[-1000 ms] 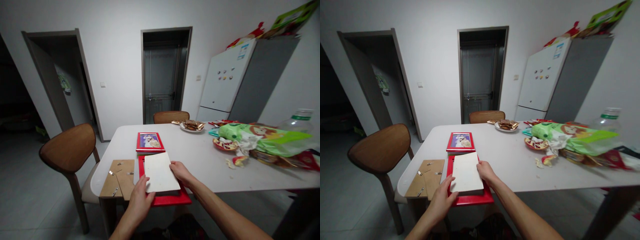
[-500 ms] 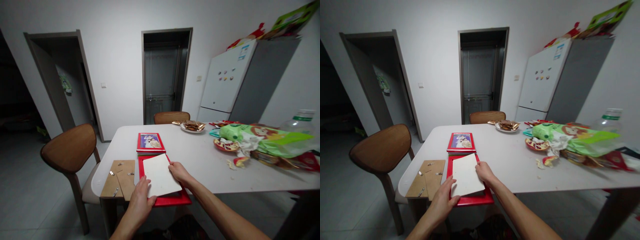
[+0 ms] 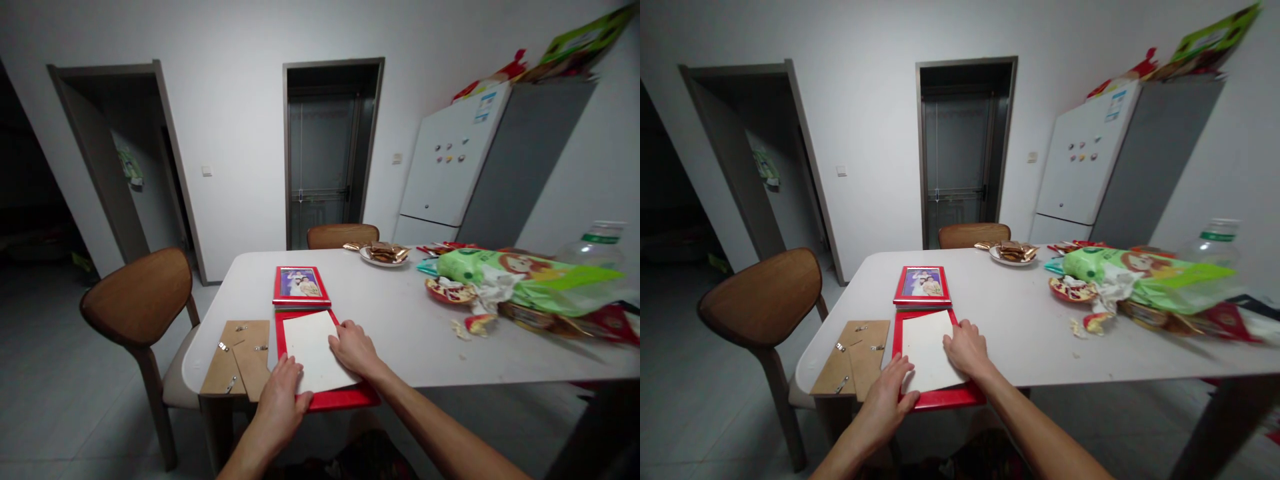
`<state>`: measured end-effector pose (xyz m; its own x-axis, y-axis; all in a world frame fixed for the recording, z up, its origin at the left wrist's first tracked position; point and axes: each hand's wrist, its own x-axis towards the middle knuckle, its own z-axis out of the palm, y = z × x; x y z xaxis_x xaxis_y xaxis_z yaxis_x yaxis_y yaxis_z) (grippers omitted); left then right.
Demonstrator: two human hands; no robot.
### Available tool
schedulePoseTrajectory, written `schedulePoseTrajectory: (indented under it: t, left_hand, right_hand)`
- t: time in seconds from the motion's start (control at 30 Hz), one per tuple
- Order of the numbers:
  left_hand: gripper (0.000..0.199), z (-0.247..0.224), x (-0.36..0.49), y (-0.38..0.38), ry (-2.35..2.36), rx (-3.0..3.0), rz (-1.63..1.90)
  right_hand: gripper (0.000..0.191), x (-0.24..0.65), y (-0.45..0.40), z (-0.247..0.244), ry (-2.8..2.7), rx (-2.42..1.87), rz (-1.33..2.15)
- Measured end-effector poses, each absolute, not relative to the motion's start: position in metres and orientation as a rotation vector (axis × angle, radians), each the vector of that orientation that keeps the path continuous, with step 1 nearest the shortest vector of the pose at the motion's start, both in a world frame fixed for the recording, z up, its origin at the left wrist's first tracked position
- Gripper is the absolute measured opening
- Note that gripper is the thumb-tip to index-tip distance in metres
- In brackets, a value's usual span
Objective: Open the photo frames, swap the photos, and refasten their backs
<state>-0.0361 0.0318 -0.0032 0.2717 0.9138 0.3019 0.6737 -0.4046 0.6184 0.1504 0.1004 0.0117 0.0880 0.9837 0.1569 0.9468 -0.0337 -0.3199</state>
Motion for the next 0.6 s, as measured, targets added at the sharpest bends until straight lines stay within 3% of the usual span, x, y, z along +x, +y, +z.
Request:
schedulePoseTrajectory:
  t: [0.2,0.6]
  left_hand:
    - [0.041,0.004,-0.038,0.03,1.431,2.202,0.799]
    - [0.057,0.003,-0.045,0.032,1.402,2.179,0.794]
  right_hand:
    - [0.041,0.147,0.096,-0.003,-1.965,-2.046,0.013]
    - [0.035,0.147,0.1,0.003,-1.818,-1.987,0.282]
